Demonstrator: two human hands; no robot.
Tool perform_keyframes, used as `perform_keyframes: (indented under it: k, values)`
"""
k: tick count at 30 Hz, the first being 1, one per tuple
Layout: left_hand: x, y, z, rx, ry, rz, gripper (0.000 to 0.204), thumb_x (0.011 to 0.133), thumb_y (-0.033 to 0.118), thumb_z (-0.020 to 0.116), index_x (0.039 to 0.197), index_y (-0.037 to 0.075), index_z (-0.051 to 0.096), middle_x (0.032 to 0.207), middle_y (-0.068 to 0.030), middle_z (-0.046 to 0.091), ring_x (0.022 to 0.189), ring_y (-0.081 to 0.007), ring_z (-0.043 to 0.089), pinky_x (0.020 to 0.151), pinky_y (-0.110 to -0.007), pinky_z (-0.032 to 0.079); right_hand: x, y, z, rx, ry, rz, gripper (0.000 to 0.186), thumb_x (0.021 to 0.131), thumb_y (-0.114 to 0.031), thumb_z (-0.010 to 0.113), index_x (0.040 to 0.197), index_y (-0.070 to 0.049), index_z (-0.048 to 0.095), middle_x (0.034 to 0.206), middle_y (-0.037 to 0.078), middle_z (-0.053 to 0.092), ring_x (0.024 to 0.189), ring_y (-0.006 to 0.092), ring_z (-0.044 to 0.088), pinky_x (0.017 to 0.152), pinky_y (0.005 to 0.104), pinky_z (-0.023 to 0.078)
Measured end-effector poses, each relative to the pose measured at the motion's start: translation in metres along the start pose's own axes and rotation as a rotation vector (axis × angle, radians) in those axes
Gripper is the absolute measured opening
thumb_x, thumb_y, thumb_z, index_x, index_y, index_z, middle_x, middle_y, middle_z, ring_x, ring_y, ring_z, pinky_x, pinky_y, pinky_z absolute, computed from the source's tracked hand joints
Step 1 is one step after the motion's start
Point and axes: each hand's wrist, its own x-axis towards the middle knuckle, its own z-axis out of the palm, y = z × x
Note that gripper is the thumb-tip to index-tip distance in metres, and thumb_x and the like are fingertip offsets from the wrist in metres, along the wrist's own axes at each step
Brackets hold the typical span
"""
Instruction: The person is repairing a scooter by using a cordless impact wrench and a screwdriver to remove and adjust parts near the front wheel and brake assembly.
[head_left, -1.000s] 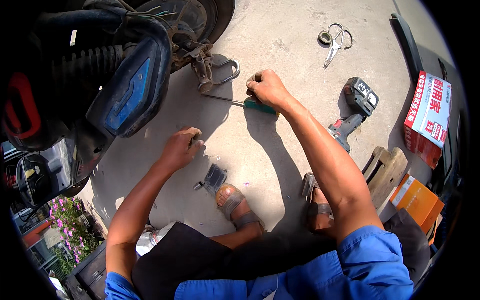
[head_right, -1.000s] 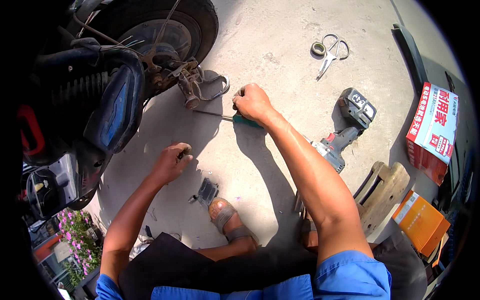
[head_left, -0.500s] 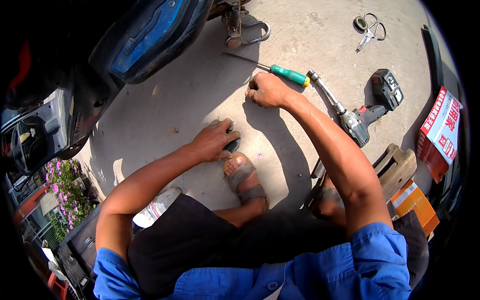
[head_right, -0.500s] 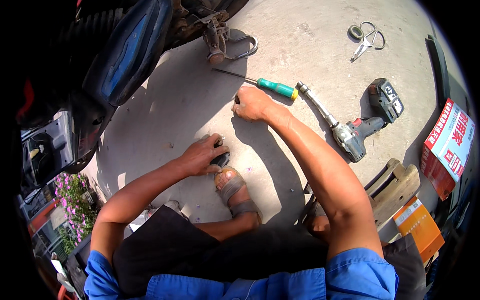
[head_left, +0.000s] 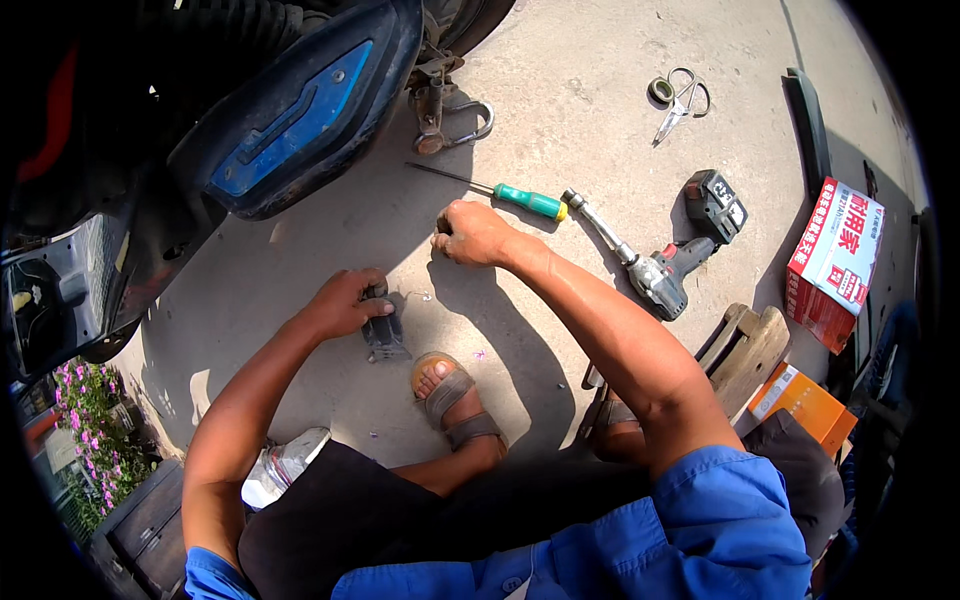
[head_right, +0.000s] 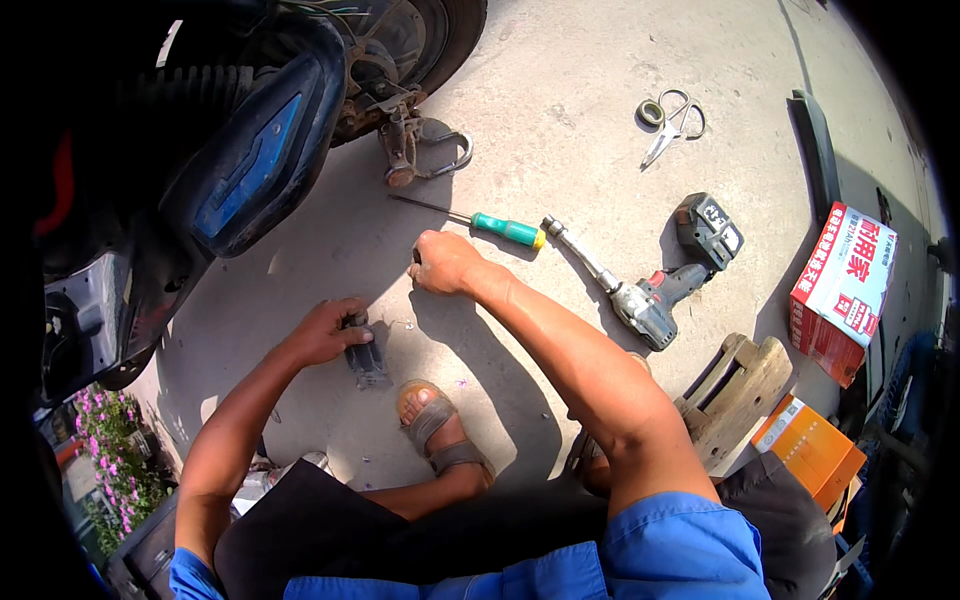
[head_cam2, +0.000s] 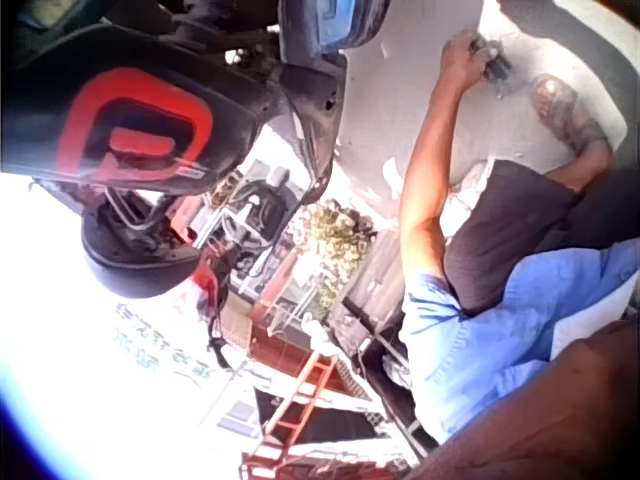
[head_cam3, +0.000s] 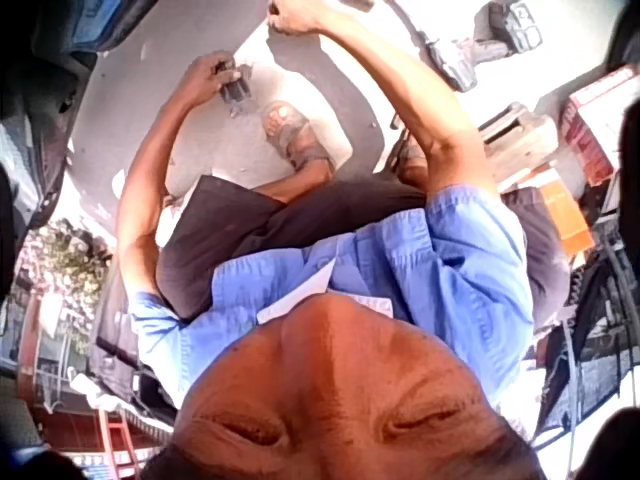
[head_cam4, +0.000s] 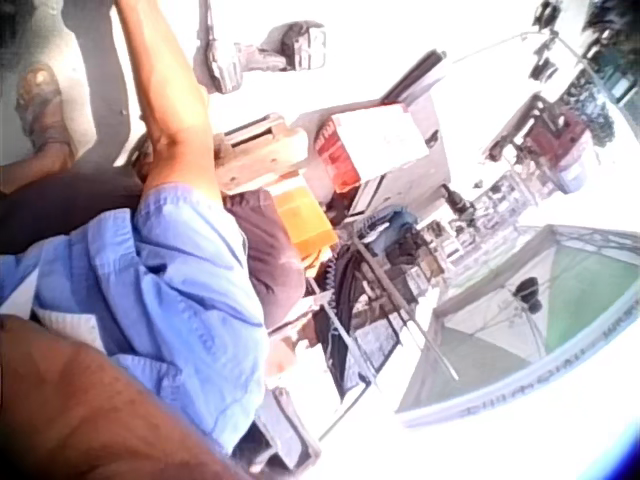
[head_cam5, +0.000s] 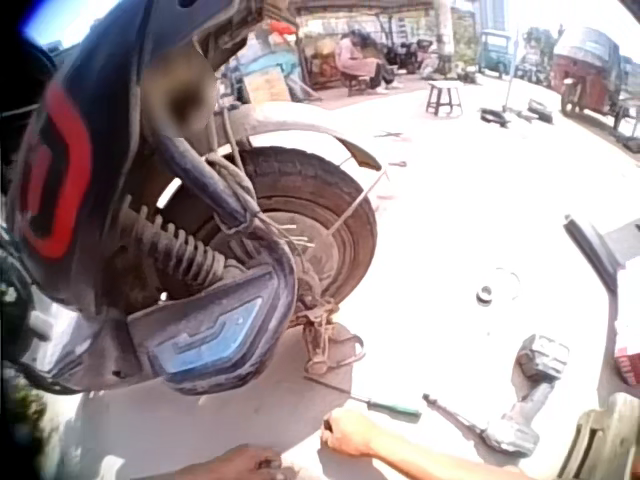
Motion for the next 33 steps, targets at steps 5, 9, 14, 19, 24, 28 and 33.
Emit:
perform_keyframes:
  k: [5,9,14,19,24,28,33]
  values:
    - [-0.003,-0.014,-0.018,0.363,-0.06,-0.073,0.026,0.078,0.021,0.074,0.092,0.001,0.065,0.085,-0.0202,0.066,0.083,-0.0372,0.064,0.073,-0.045,0.047,-0.002,-0.007,0.004,-0.015,0.004,-0.014,0.027,0.079,-0.021,0.065,0.086,0.004,0.07,0.088,0.027,0.067,0.088,0.0423,0.066,0.081,0.0467,0.053]
    - [-0.008,-0.024,-0.019,0.466,-0.203,-0.145,0.024,0.078,0.024,0.074,0.09,0.003,0.071,0.089,-0.0187,0.068,0.086,-0.0369,0.064,0.077,-0.046,0.049,-0.003,-0.011,0.001,-0.037,0.004,-0.018,0.026,0.079,-0.021,0.066,0.085,0.004,0.07,0.089,0.027,0.067,0.089,0.042,0.066,0.081,0.0465,0.053]
    - [-0.006,-0.029,-0.014,0.592,-0.262,-0.188,0.027,0.075,0.027,0.076,0.093,0.006,0.073,0.096,-0.0187,0.068,0.095,-0.0345,0.063,0.085,-0.043,0.049,-0.008,-0.021,-0.021,-0.18,-0.054,-0.039,0.024,0.079,-0.02,0.064,0.085,0.003,0.07,0.089,0.025,0.068,0.091,0.0399,0.066,0.081,0.0463,0.053]
    - [-0.007,0.004,-0.013,0.697,0.081,0.065,0.031,0.076,0.026,0.076,0.1,0.006,0.072,0.107,-0.0171,0.065,0.108,-0.0326,0.058,0.091,-0.044,0.047,-0.019,-0.033,-0.103,-0.465,-0.147,-0.059,0.022,0.077,-0.013,0.058,0.088,0.001,0.07,0.095,0.022,0.069,0.094,0.0371,0.067,0.08,0.044,0.054]
    - [0.012,0.009,-0.009,0.377,0.029,0.119,0.038,0.078,0.029,0.076,0.107,0.005,0.069,0.106,-0.0159,0.064,0.103,-0.0322,0.06,0.089,-0.042,0.048,-0.067,-0.007,-0.234,-0.723,-0.092,0.05,0.025,0.076,-0.014,0.057,0.087,0.005,0.068,0.091,0.026,0.067,0.092,0.0409,0.065,0.079,0.0458,0.053]
    - [0.009,0.047,-0.007,0.349,-0.06,0.13,0.038,0.082,0.032,0.073,0.109,0.005,0.067,0.11,-0.0156,0.063,0.099,-0.032,0.062,0.086,-0.041,0.05,-0.154,0.041,-0.35,-0.824,0.118,0.391,0.025,0.078,-0.018,0.06,0.084,0.005,0.067,0.09,0.026,0.067,0.091,0.0405,0.065,0.078,0.046,0.052]
    - [0.016,0.048,-0.001,0.373,-0.093,0.169,0.037,0.085,0.034,0.07,0.11,0.006,0.066,0.11,-0.0161,0.063,0.099,-0.0327,0.062,0.086,-0.042,0.049,-0.341,0.115,-0.42,-1.028,0.797,0.889,0.021,0.082,-0.013,0.057,0.094,0.0,0.067,0.103,0.025,0.066,0.098,0.0398,0.064,0.085,0.0454,0.052]
